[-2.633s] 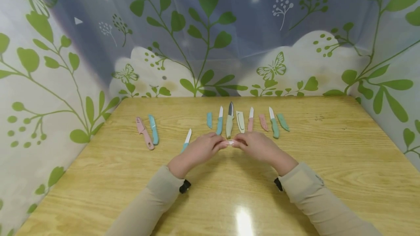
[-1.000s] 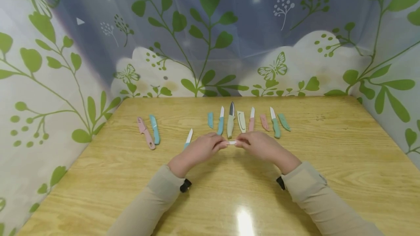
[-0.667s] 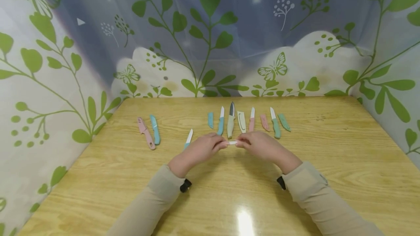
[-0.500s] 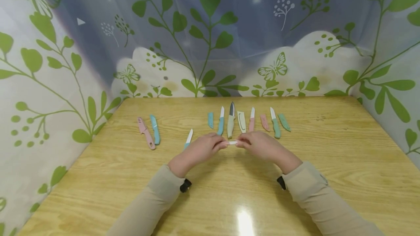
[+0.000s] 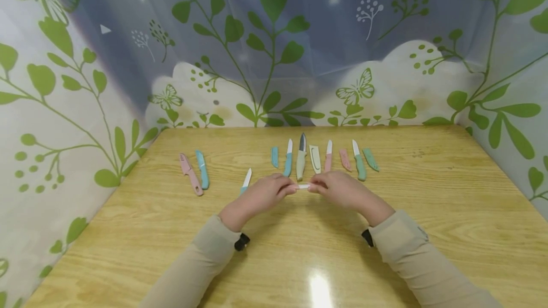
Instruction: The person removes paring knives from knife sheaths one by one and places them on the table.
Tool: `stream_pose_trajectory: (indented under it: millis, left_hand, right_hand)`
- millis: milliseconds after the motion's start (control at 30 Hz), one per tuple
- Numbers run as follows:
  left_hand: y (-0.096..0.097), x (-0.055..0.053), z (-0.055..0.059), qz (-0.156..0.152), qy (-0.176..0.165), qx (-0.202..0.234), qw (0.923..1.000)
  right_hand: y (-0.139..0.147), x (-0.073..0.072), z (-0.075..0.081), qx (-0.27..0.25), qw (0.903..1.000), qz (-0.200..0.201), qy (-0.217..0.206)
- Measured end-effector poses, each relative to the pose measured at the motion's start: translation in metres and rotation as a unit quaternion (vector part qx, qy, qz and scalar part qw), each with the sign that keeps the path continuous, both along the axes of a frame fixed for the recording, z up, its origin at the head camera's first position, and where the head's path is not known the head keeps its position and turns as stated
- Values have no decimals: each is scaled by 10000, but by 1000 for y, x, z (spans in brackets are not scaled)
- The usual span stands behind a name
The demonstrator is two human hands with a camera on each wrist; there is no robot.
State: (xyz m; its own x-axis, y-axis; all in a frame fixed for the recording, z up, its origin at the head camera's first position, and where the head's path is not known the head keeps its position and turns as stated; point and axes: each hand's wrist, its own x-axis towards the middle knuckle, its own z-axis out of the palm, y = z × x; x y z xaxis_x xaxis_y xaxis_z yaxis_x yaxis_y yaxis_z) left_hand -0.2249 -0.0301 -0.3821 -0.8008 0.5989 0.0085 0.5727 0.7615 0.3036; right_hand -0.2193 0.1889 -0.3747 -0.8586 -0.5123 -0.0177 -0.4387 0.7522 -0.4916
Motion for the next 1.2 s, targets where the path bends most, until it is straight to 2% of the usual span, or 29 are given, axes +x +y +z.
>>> stream_pose_trajectory:
  millis: [1200]
  left_hand:
    - [-3, -1, 0, 34, -153, 102, 9998]
  right_hand:
    - [5, -2, 0, -55, 9999, -86, -138]
